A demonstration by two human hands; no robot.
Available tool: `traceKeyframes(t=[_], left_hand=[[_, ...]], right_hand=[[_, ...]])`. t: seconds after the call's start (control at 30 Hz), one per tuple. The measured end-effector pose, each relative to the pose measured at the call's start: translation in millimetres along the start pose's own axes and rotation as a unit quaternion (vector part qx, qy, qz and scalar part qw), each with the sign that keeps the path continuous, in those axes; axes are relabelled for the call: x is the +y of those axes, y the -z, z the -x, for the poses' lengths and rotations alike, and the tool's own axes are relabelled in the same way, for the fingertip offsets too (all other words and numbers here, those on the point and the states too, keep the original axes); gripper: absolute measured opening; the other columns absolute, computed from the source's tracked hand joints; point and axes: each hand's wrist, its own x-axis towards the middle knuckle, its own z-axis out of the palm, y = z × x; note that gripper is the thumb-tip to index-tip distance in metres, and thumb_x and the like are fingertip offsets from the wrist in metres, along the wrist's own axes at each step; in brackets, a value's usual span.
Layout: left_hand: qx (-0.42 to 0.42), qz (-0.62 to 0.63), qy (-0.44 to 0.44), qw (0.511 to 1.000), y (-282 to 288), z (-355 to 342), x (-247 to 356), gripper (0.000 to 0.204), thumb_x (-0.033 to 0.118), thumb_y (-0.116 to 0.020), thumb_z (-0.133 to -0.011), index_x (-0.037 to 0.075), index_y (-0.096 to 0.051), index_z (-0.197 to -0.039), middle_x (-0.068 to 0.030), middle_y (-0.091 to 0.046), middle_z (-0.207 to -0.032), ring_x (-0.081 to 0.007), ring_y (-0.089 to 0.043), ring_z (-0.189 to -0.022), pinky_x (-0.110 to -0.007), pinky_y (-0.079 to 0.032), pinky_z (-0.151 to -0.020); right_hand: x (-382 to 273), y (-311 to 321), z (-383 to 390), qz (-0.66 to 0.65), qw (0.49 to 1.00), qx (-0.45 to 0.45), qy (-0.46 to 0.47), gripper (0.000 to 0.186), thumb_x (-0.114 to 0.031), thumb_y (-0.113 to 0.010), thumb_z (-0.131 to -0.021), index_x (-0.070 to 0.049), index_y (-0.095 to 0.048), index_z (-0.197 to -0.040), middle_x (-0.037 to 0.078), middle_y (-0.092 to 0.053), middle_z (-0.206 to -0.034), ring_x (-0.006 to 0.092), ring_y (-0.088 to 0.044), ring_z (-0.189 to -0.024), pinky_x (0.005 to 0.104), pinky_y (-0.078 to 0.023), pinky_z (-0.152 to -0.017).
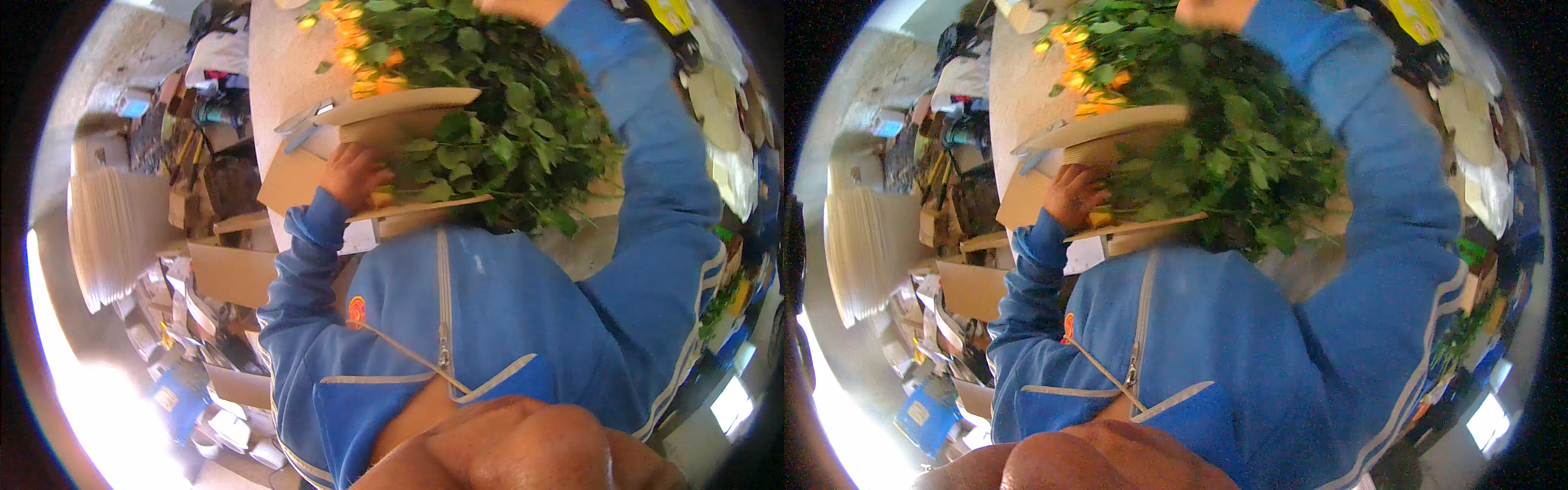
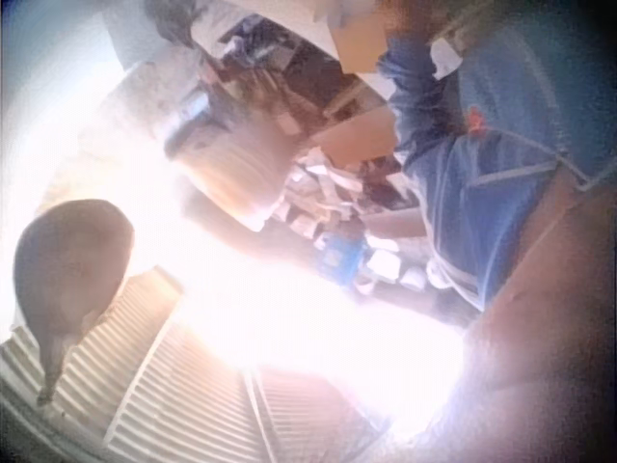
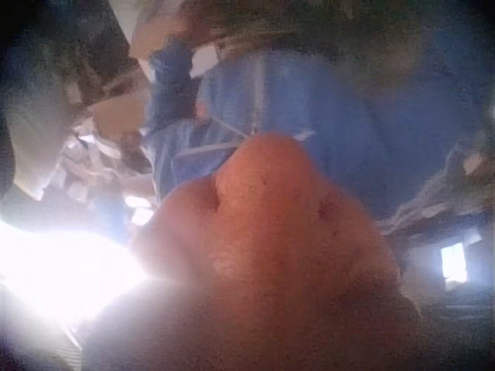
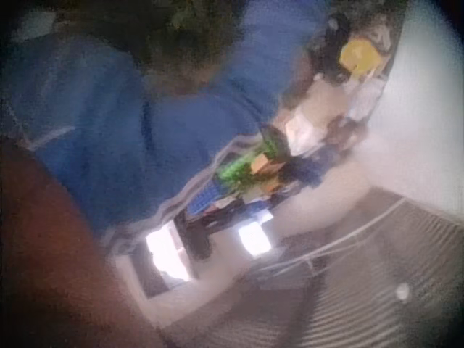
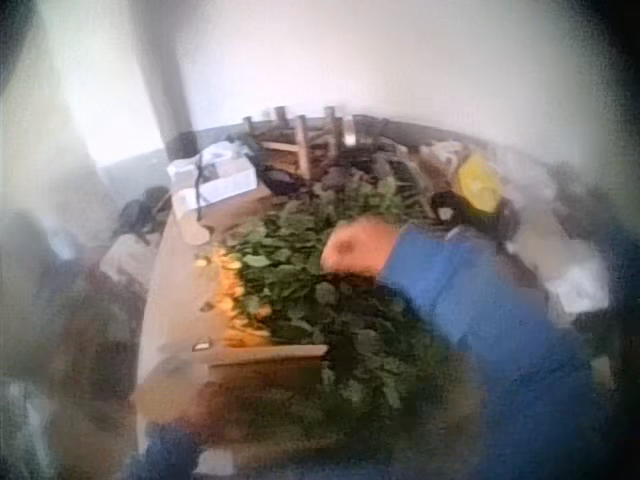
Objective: The person arranges yellow roses and green leaves into a cardboard box, adjusting the placement of stems and foliage. The person then closes the box flaps and secures them with a stapler.
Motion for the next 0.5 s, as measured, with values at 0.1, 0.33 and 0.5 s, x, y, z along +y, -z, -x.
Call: traceKeyframes(t=[0.1, 0.33, 0.5], left_hand=[[0.008, -0.008, -0.028, 1.000, -6, 2, -8, 0.028, 0.028, -0.069, -0.075, 0.012, -0.065, -0.098, -0.0109, -0.057, -0.096, -0.0311, -0.053, -0.091, -0.042, -0.046, -0.080], [0.051, 0.035, 0.002, 0.998, -3, 0, -1, 0.018, 0.026, -0.068, -0.071, 0.017, -0.065, -0.086, -0.0051, -0.055, -0.089, -0.0286, -0.052, -0.085, -0.040, -0.046, -0.073], [0.040, 0.035, -0.019, 0.998, 4, -8, 2, 0.026, 0.028, -0.073, -0.069, 0.013, -0.065, -0.089, -0.0064, -0.056, -0.086, -0.0291, -0.053, -0.082, -0.041, -0.046, -0.071]], right_hand=[[-4, -97, -38, 0.051, 0.963, -0.258, -0.062, 0.042, -0.036, -0.067, -0.082, -0.007, -0.060, -0.111, 0.014, -0.061, -0.111, 0.0273, -0.060, -0.096, 0.0399, -0.048, -0.083], [3, -154, -39, 0.166, 0.929, -0.331, -0.022, 0.045, -0.037, -0.063, -0.085, -0.010, -0.055, -0.120, 0.012, -0.060, -0.113, 0.0336, -0.057, -0.103, 0.0429, -0.048, -0.084], [30, -142, -36, 0.168, 0.961, -0.203, -0.088, 0.039, -0.034, -0.056, -0.089, -0.008, -0.054, -0.118, 0.018, -0.061, -0.108, 0.0375, -0.057, -0.099, 0.0446, -0.048, -0.084]])
